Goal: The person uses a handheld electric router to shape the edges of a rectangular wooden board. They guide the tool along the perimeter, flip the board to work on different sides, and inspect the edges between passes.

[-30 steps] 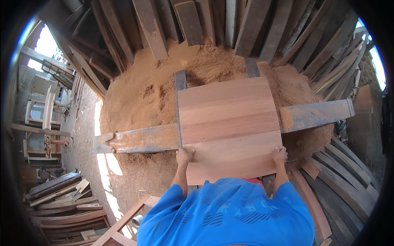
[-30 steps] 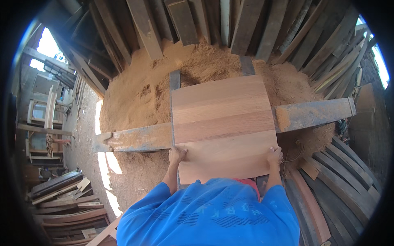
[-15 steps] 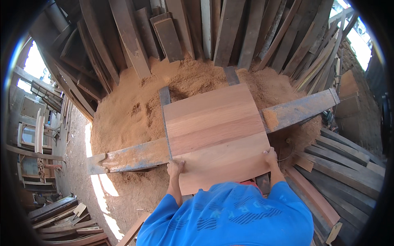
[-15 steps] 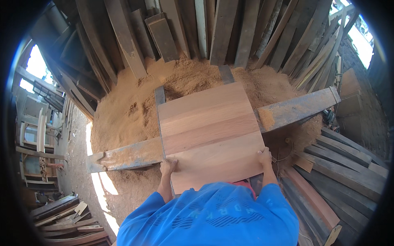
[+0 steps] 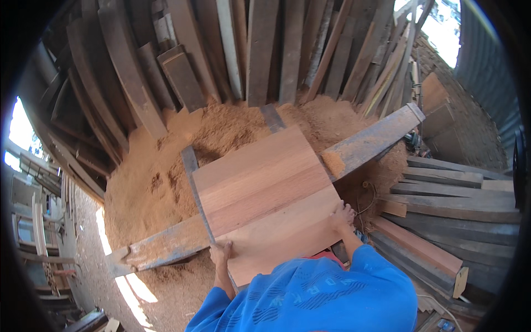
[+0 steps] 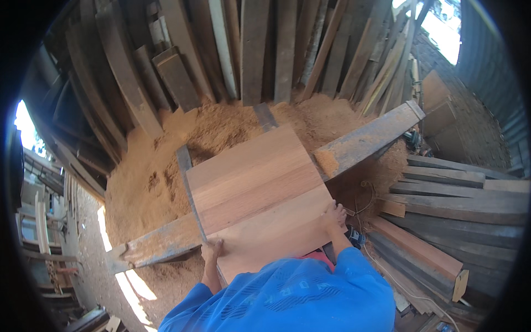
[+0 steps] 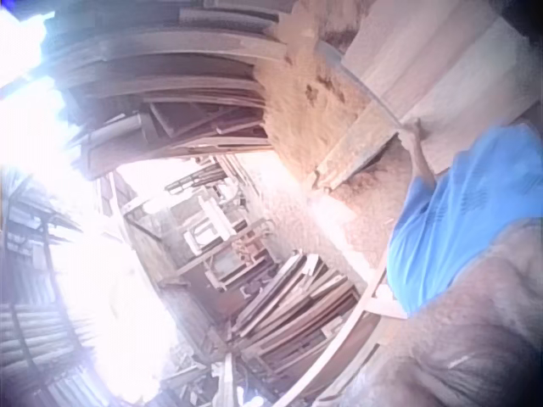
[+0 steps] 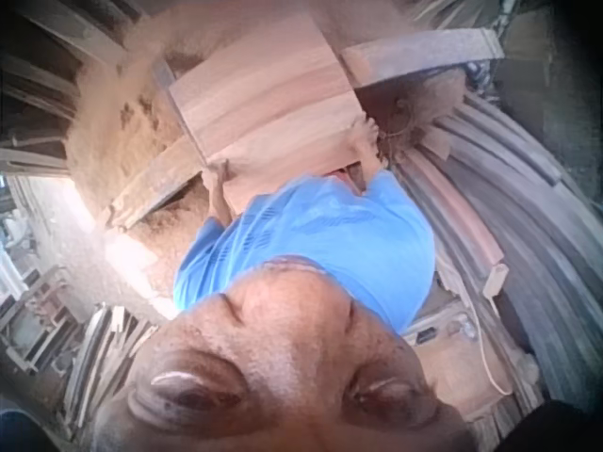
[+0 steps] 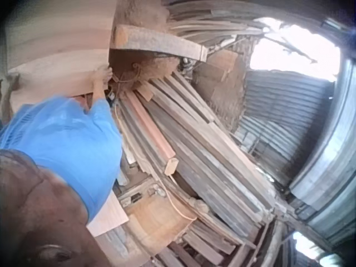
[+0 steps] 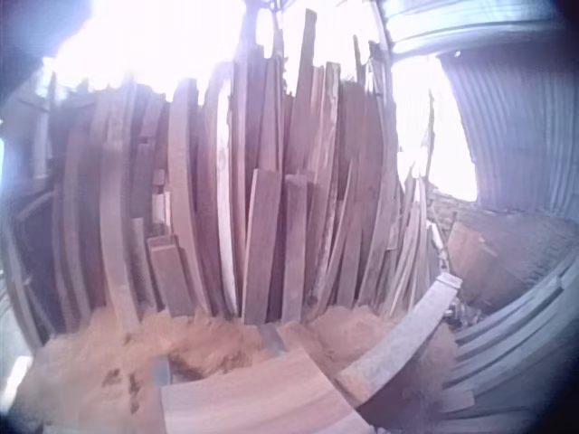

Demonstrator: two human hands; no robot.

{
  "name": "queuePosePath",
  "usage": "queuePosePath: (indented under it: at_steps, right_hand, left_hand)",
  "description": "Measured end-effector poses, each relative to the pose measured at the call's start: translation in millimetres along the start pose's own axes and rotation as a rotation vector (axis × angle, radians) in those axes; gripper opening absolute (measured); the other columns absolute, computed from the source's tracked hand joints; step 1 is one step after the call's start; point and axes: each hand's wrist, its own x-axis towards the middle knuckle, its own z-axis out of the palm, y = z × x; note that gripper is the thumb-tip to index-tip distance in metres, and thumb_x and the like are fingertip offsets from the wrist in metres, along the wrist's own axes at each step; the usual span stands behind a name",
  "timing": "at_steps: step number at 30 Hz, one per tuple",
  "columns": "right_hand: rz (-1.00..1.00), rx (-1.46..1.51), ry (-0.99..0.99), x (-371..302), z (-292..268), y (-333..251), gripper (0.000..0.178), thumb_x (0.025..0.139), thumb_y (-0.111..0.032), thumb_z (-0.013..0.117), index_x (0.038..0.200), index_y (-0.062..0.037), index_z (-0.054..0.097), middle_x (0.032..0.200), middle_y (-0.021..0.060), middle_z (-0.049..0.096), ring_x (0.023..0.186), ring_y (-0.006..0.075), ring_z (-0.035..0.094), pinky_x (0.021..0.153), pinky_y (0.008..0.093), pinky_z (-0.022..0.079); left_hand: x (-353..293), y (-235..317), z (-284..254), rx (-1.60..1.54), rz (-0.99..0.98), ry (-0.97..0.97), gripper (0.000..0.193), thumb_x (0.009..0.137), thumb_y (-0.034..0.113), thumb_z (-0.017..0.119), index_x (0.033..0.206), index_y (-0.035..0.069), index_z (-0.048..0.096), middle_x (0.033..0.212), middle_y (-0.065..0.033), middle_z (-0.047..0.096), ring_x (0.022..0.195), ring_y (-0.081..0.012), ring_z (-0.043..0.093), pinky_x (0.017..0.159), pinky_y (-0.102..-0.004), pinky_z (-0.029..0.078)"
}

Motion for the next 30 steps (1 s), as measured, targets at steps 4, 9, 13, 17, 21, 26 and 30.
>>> queuePosePath:
  at_steps: [4, 9, 13, 17, 21, 26, 30]
  right_hand:
    - [-0.001, -0.071, -0.035, -0.9, 32.7, -7.2, 0.100, 0.093, -0.050, 0.069, 0.166, -0.0056, 0.017, 0.167, 0.0316, 0.017, 0.153, 0.0482, 0.025, 0.126, 0.0514, 0.021]
    - [0.020, -0.008, -0.194, 3.5, 7.1, -19.1, 0.105, 0.092, -0.053, 0.070, 0.167, -0.0060, 0.014, 0.169, 0.0324, 0.010, 0.155, 0.0512, 0.017, 0.127, 0.0526, 0.019]
    - [0.008, 0.040, -0.202, 9.2, 11.3, -7.3, 0.102, 0.091, -0.052, 0.069, 0.166, -0.0069, 0.017, 0.169, 0.0325, 0.011, 0.155, 0.0513, 0.017, 0.127, 0.0541, 0.019]
    - [-0.054, 0.025, -0.155, -7.5, 18.2, 2.4, 0.098, 0.090, -0.050, 0.070, 0.166, -0.0115, 0.021, 0.170, 0.0303, 0.012, 0.155, 0.0501, 0.016, 0.127, 0.0569, 0.014]
    - [-0.151, -0.027, -0.118, -35.7, 27.1, 29.2, 0.094, 0.089, -0.045, 0.071, 0.166, -0.0173, 0.024, 0.171, 0.0269, 0.012, 0.155, 0.0500, 0.013, 0.126, 0.0609, 0.010]
    - [-0.169, -0.014, -0.057, -107.1, 34.3, 80.2, 0.084, 0.091, -0.040, 0.071, 0.162, -0.0150, 0.033, 0.171, 0.0208, 0.018, 0.154, 0.0469, 0.021, 0.126, 0.0587, 0.016]
    - [0.017, 0.102, -0.105, -144.5, 59.8, 132.1, 0.076, 0.090, -0.039, 0.072, 0.156, -0.0129, 0.042, 0.169, 0.0213, 0.021, 0.149, 0.0461, 0.030, 0.125, 0.0580, 0.020]
  left_hand:
    - [8.0, -5.5, 0.8, -0.014, 0.075, -0.047, 0.096, 0.075, 0.054, 0.085, 0.140, -0.005, 0.048, 0.136, -0.0315, 0.060, 0.127, -0.0469, 0.058, 0.109, -0.0505, 0.047]
    - [8.2, -4.0, -1.4, 0.018, 0.101, -0.008, 0.094, 0.076, 0.054, 0.083, 0.141, -0.004, 0.048, 0.136, -0.0311, 0.060, 0.128, -0.0459, 0.059, 0.109, -0.0498, 0.046]
    - [5.0, -2.8, 0.1, 0.030, 0.148, 0.015, 0.094, 0.077, 0.055, 0.082, 0.142, -0.004, 0.048, 0.136, -0.0316, 0.061, 0.128, -0.0464, 0.059, 0.109, -0.0497, 0.046]
    - [-4.8, -1.6, -10.8, 0.075, 0.087, -0.068, 0.098, 0.079, 0.059, 0.079, 0.146, -0.004, 0.046, 0.136, -0.0327, 0.061, 0.129, -0.0469, 0.058, 0.110, -0.0496, 0.046]
    - [5.8, -13.8, 5.6, 0.103, 0.139, 0.009, 0.104, 0.079, 0.064, 0.077, 0.151, -0.002, 0.042, 0.139, -0.0334, 0.059, 0.131, -0.0464, 0.057, 0.110, -0.0490, 0.046]
    - [-10.1, 10.2, 18.9, 0.252, 0.105, 0.106, 0.094, 0.088, 0.059, 0.071, 0.144, -0.010, 0.041, 0.140, -0.0341, 0.056, 0.131, -0.0471, 0.056, 0.108, -0.0486, 0.048]
    - [-61.9, 29.5, 53.7, 0.417, 0.345, 0.114, 0.086, 0.096, 0.049, 0.061, 0.155, -0.004, 0.029, 0.160, -0.0396, 0.024, 0.147, -0.0571, 0.026, 0.121, -0.0608, 0.021]
